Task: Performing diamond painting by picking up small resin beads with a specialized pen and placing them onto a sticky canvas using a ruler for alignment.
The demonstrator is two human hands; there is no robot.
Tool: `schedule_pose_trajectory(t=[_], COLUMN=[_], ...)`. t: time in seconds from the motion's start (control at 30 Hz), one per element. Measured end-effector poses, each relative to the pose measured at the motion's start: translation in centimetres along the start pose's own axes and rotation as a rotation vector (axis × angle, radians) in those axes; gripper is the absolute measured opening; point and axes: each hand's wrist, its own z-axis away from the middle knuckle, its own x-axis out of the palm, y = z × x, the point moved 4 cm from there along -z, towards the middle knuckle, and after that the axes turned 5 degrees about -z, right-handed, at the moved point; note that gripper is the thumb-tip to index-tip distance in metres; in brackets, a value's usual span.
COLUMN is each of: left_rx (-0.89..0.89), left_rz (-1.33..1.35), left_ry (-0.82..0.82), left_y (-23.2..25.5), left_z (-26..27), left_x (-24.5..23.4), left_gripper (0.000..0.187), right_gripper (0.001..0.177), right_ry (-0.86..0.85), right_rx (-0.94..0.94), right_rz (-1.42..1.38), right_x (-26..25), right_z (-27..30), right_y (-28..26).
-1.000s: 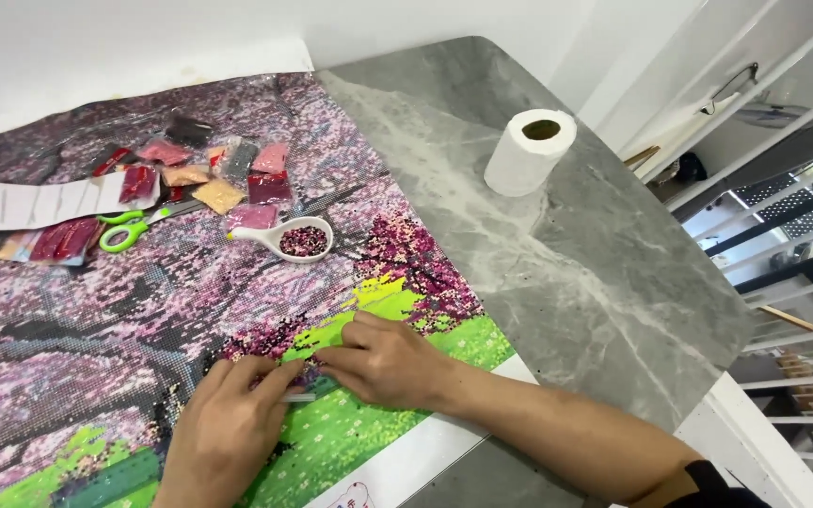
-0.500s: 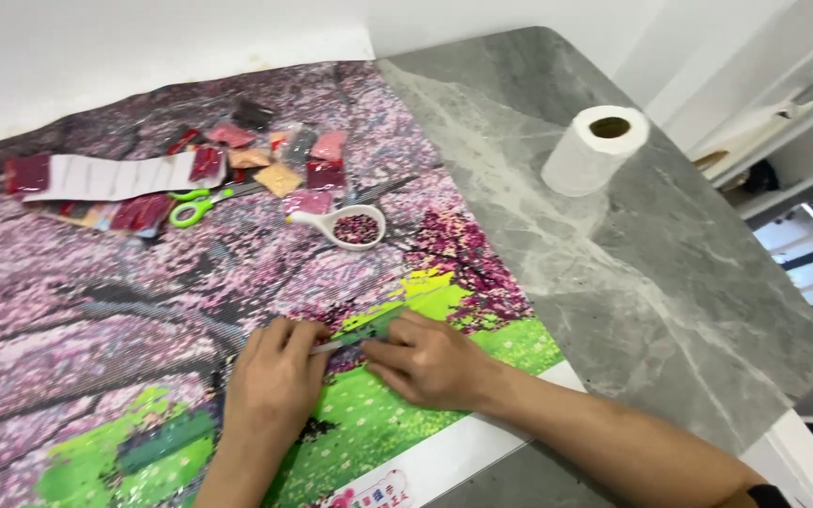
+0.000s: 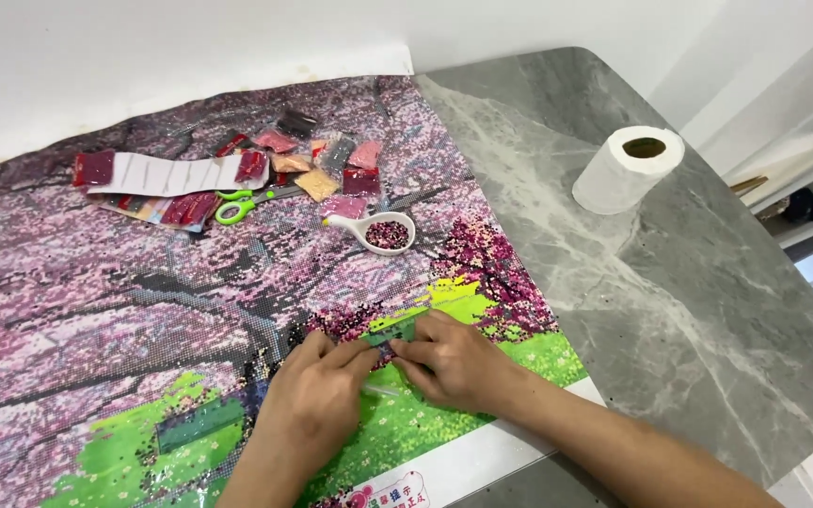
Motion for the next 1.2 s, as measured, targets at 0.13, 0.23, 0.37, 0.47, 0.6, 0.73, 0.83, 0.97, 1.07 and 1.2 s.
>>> schedule_pose_trajectory(t=[0.13,0.23,0.37,0.47,0.6,0.73,0.83,0.97,1.07,1.2], left_rx=[-0.005,-0.13,-0.22,-0.161,-0.182,-0.1,-0.079,-0.209,-0.2,-0.401], left_rz=[0.021,0.057,0.096,0.081,0.056,-0.028,-0.031,-0.014,-0.021,-0.024], left_ry=[0.026,-0.336,-0.421,-0.383,-0.506,-0.375,-0.235,-0.584,-0.421,-0.791], left_y=[0.8,0.5,0.3,-0.1,0.1,0.3,0.9,0.9,0.7,0.4], left_z=[-0.6,-0.7,-0.7,-0.6,-0.9,-1.1,-2.2,-2.8,-1.7,-3.2], left_x=[-1.0,1.3,1.1,1.3,0.5,0.2,-1.5,-0.9,-0.9,-4.5], left_gripper=[0.032,0.013,0.012,0.025,0.041,0.032,0.036,0.031,0.02,0.03], right_gripper=[0.018,0.019,0.023,0.02,0.018,0.018,0.018,0.016,0.017,0.018], right_ry=[-0.005,0.006,-0.024,-0.011,0.008,-0.015,-0.021,-0.044,-0.045,-0.055], right_rx=[0.0,-0.001,0.082,0.149,0.138,0.128,0.124,0.14,0.16,0.178], right_rz=[-0.022,-0.001,-0.022,-0.008,0.024,0.028,0.054,0.053,0.029,0.027], right_x=[0.0,-0.3,-0.1,0.3,0.8,0.8,0.8,0.7,0.7,0.7], right_z=[0.1,0.0,0.1,0.6,0.9,1.0,1.1,1.2,1.2,1.2], right_y=[0.2,0.3,1.4,2.5,3.0,2.8,2.8,2.4,2.5,2.7])
